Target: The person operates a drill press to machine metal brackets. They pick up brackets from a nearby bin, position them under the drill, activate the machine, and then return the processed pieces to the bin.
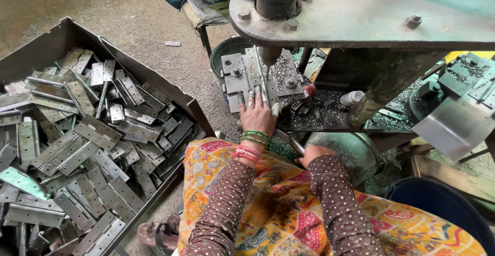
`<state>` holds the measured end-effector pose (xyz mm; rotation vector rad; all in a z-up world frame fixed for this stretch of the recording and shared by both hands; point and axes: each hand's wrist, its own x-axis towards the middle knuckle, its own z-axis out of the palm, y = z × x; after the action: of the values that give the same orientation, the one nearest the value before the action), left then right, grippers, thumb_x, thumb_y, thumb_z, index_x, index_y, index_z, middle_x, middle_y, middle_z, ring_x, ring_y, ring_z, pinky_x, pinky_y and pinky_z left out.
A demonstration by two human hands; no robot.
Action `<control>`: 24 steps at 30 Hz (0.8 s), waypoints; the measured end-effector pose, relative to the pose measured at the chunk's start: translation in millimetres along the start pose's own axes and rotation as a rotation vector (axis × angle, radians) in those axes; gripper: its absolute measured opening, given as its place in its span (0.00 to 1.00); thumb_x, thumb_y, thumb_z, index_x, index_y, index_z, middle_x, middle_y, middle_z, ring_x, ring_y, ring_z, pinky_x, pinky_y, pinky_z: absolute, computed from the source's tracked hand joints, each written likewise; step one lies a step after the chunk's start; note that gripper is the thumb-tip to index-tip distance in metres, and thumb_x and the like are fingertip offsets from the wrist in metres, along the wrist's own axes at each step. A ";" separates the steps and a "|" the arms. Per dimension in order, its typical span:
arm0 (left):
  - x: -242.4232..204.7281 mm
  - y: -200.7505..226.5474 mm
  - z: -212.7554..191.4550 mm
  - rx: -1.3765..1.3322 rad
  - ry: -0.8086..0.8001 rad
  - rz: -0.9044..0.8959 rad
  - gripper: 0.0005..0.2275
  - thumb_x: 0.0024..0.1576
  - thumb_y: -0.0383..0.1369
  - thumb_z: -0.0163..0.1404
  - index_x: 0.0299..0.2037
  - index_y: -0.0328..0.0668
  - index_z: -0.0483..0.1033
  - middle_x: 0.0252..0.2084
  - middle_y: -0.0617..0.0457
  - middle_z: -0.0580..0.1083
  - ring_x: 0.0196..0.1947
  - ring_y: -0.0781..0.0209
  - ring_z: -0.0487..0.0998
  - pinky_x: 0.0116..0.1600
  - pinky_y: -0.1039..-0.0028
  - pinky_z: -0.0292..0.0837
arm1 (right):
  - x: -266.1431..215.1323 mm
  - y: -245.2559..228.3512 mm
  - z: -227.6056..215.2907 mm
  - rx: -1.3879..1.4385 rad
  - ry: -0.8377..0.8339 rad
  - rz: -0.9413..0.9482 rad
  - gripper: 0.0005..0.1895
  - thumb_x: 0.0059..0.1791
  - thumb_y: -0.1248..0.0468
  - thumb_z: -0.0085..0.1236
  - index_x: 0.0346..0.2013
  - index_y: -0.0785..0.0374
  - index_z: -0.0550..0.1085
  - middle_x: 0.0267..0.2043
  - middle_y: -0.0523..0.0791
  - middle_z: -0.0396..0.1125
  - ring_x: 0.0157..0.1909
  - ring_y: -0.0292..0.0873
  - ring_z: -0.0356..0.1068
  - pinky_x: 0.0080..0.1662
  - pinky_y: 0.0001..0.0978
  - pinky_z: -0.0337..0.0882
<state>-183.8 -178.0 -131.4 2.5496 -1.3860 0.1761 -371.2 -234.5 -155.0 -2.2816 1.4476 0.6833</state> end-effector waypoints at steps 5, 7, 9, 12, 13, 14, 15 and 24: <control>2.4 0.0 7.2 0.014 0.022 -0.006 0.21 0.57 0.41 0.49 0.57 0.36 0.73 0.68 0.45 0.65 0.67 0.48 0.65 0.68 0.47 0.57 | 3.7 1.9 12.1 0.001 0.025 0.001 0.23 0.50 0.44 0.57 0.51 0.55 0.78 0.45 0.48 0.77 0.44 0.47 0.78 0.50 0.42 0.77; 4.8 -1.7 11.4 0.018 0.070 -0.010 0.21 0.58 0.40 0.48 0.58 0.37 0.73 0.68 0.46 0.66 0.67 0.48 0.66 0.68 0.47 0.58 | 0.4 2.1 21.7 0.069 0.062 -0.004 0.22 0.50 0.43 0.58 0.52 0.51 0.77 0.45 0.49 0.75 0.44 0.49 0.76 0.50 0.44 0.75; 5.2 -2.8 16.7 -0.007 0.031 -0.008 0.21 0.57 0.40 0.47 0.59 0.36 0.72 0.68 0.45 0.65 0.67 0.48 0.65 0.68 0.47 0.57 | -4.7 3.7 28.1 0.032 0.142 -0.036 0.22 0.50 0.44 0.57 0.49 0.54 0.78 0.43 0.48 0.76 0.43 0.49 0.76 0.49 0.44 0.76; 3.1 -4.1 21.8 0.033 0.049 0.016 0.20 0.59 0.35 0.44 0.61 0.37 0.71 0.69 0.45 0.64 0.68 0.47 0.64 0.68 0.46 0.55 | -10.7 3.3 25.4 0.091 0.014 -0.013 0.21 0.52 0.46 0.55 0.49 0.57 0.77 0.40 0.48 0.77 0.39 0.47 0.79 0.46 0.42 0.77; 6.1 -5.3 20.8 0.062 0.076 0.028 0.19 0.60 0.32 0.42 0.62 0.38 0.71 0.69 0.45 0.63 0.68 0.47 0.64 0.69 0.45 0.54 | -8.5 0.7 17.6 0.132 -0.064 0.002 0.20 0.53 0.48 0.55 0.50 0.58 0.76 0.38 0.48 0.77 0.38 0.46 0.80 0.45 0.42 0.78; 8.9 -6.2 19.5 0.061 0.031 0.020 0.19 0.60 0.32 0.41 0.61 0.38 0.71 0.70 0.45 0.63 0.68 0.47 0.63 0.70 0.45 0.53 | -6.7 -2.2 10.1 0.098 -0.040 -0.016 0.20 0.53 0.48 0.55 0.50 0.59 0.76 0.39 0.48 0.77 0.38 0.45 0.79 0.44 0.41 0.78; 9.8 -6.9 19.0 0.058 -0.017 0.008 0.18 0.61 0.32 0.41 0.61 0.39 0.71 0.70 0.45 0.62 0.69 0.47 0.62 0.71 0.46 0.53 | -4.6 -4.2 3.6 0.060 -0.020 -0.033 0.20 0.52 0.49 0.56 0.50 0.60 0.76 0.39 0.47 0.77 0.37 0.45 0.79 0.44 0.40 0.78; 8.4 -6.4 12.7 0.100 -0.004 0.025 0.19 0.60 0.33 0.42 0.61 0.39 0.71 0.70 0.45 0.63 0.68 0.47 0.63 0.70 0.48 0.54 | 19.5 8.4 43.2 0.107 0.034 -0.049 0.22 0.51 0.47 0.57 0.51 0.59 0.75 0.39 0.47 0.76 0.35 0.43 0.78 0.43 0.39 0.79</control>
<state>-173.9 -184.8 -142.8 2.6155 -1.4454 0.2507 -380.8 -229.5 -201.9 -2.2488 1.4028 0.5421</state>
